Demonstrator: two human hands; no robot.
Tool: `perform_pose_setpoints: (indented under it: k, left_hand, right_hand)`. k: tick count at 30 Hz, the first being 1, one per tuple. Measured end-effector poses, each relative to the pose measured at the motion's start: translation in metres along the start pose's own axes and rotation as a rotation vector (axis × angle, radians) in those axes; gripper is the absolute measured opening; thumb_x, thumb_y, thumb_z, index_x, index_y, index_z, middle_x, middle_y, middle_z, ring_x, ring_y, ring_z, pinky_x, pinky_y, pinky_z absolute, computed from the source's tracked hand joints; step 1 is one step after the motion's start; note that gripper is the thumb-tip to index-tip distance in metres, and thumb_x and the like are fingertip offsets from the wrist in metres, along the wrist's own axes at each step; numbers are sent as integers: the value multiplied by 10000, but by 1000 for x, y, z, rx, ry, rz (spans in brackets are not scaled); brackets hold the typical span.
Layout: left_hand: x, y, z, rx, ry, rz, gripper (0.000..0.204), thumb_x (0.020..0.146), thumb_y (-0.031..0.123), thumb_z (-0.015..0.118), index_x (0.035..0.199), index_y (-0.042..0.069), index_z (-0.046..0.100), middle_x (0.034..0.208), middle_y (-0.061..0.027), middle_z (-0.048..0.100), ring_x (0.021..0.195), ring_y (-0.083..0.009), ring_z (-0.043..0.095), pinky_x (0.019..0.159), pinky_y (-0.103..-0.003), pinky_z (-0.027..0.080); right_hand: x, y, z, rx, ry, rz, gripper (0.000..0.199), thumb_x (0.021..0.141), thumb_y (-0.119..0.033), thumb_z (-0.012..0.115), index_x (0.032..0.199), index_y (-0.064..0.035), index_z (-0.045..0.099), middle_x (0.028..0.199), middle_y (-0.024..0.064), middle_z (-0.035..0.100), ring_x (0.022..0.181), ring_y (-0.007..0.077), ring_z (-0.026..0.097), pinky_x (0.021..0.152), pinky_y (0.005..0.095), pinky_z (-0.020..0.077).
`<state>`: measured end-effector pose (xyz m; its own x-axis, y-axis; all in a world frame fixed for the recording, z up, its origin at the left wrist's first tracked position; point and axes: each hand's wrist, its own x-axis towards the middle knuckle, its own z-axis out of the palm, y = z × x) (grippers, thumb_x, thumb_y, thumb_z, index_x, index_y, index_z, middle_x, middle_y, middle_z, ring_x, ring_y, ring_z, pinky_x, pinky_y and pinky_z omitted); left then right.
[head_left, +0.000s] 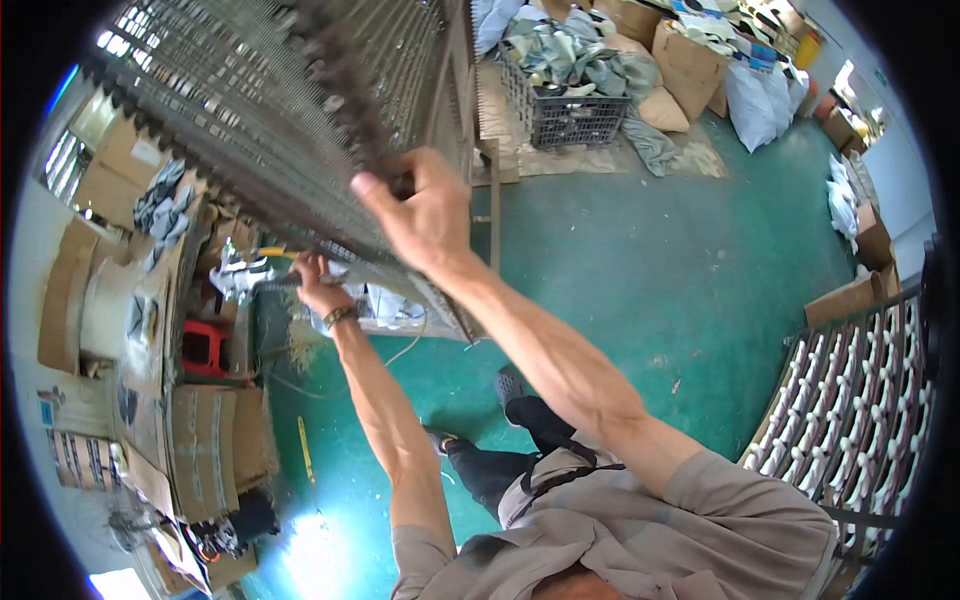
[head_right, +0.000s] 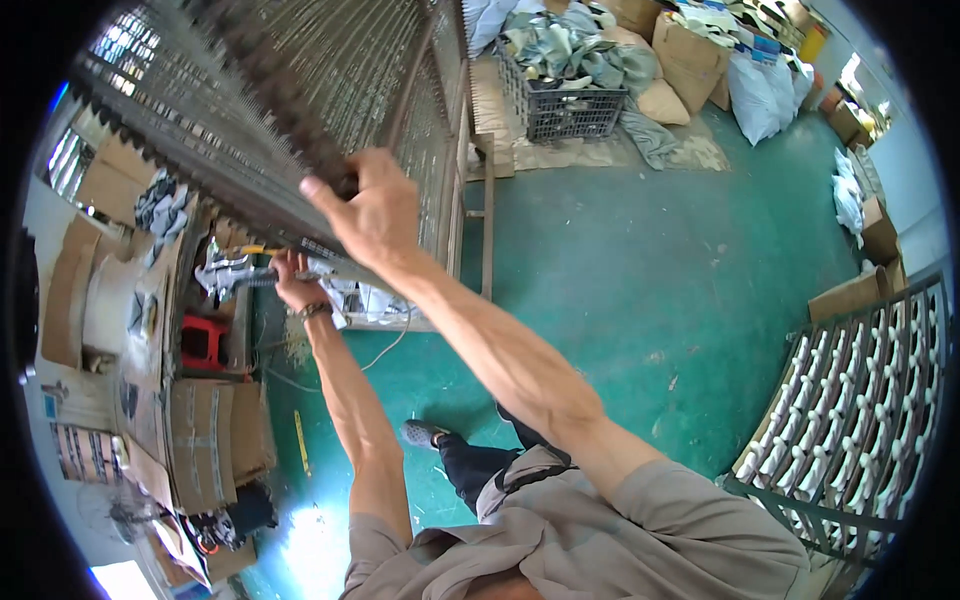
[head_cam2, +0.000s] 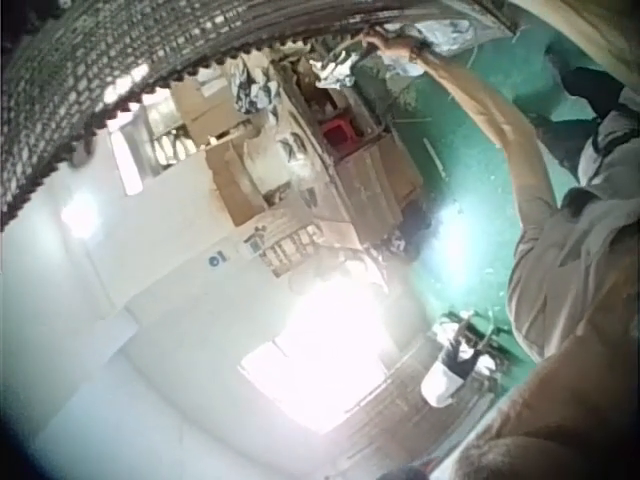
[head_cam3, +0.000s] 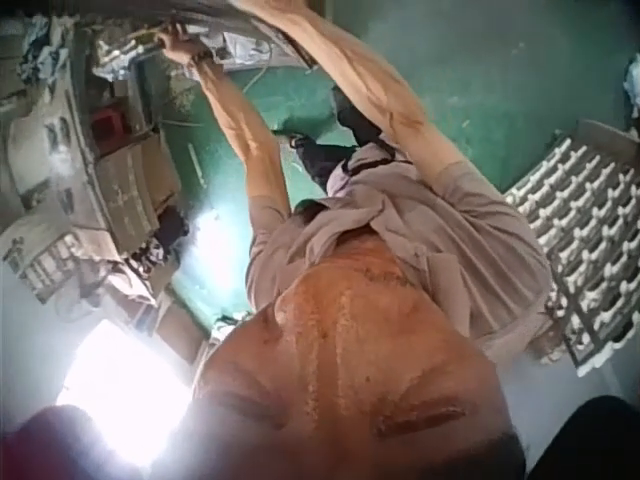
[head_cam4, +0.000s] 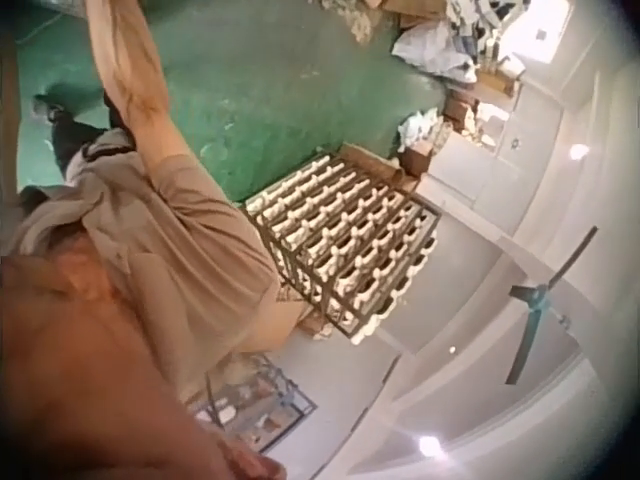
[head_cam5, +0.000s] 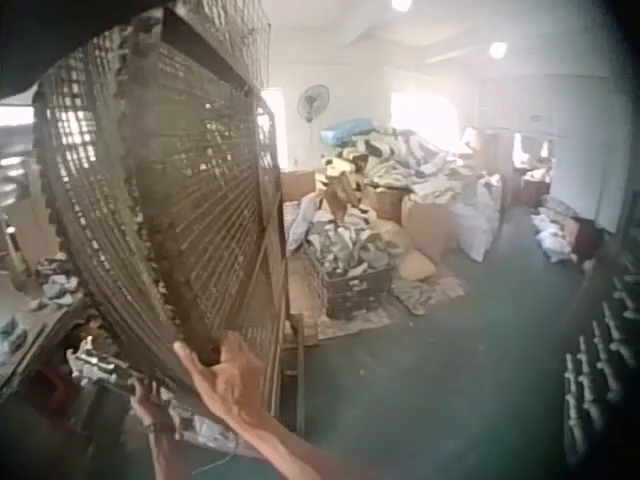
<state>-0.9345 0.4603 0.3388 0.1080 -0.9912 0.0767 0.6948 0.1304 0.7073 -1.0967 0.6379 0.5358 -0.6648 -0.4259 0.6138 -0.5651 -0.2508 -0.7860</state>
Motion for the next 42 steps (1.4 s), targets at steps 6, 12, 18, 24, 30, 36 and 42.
perform_pose_setpoints:
  k: [6,12,18,24,30,36,42]
  left_hand:
    - [-38,-19,20,-6,-61,19,217,992,295,653,959,80,647,999,-23,669,990,-150,603,908,-343,472]
    - [-79,-47,25,-82,-46,94,303,1008,311,628,1023,10,660,1098,-67,668,1080,-192,591,992,-374,452]
    - [-94,-67,24,15,2,122,406,1017,405,601,1081,9,666,1142,-91,688,1084,-185,612,914,-342,483]
    - [-122,-107,97,1214,106,566,358,947,296,652,1168,15,671,969,-83,731,817,-226,690,738,-384,574]
    - [-155,-119,13,754,358,558,361,874,167,684,1211,38,671,900,-51,727,704,-190,671,635,-343,556]
    - [-142,-170,213,258,707,562,168,1020,144,620,1147,40,654,875,42,625,733,-34,522,656,-187,425]
    - [-135,-203,253,440,1035,969,258,968,17,547,1203,32,654,1048,-23,655,873,-132,627,743,-264,518]
  right_hand:
    - [16,10,-42,-42,22,-142,485,769,-378,875,873,-14,572,765,156,600,660,316,624,581,422,494]
    - [28,28,-88,23,15,-157,396,727,-221,890,882,-33,578,766,136,562,640,313,589,563,423,463]
    - [47,47,-119,181,3,-207,435,709,-266,890,905,-35,578,757,119,527,636,300,550,550,408,425]
    - [109,96,-161,310,-302,-110,523,761,-472,825,929,-24,613,845,144,563,753,308,583,634,411,460]
    - [252,257,-82,49,-584,-7,261,1047,-210,471,1154,-64,659,1136,138,634,1110,270,588,987,384,444]
    - [580,579,76,526,-597,383,594,999,-574,524,1328,-87,615,1027,21,653,866,172,626,709,354,514]
    - [587,596,198,379,-542,533,730,1010,-599,450,1400,5,583,1280,148,679,1139,285,644,996,416,481]
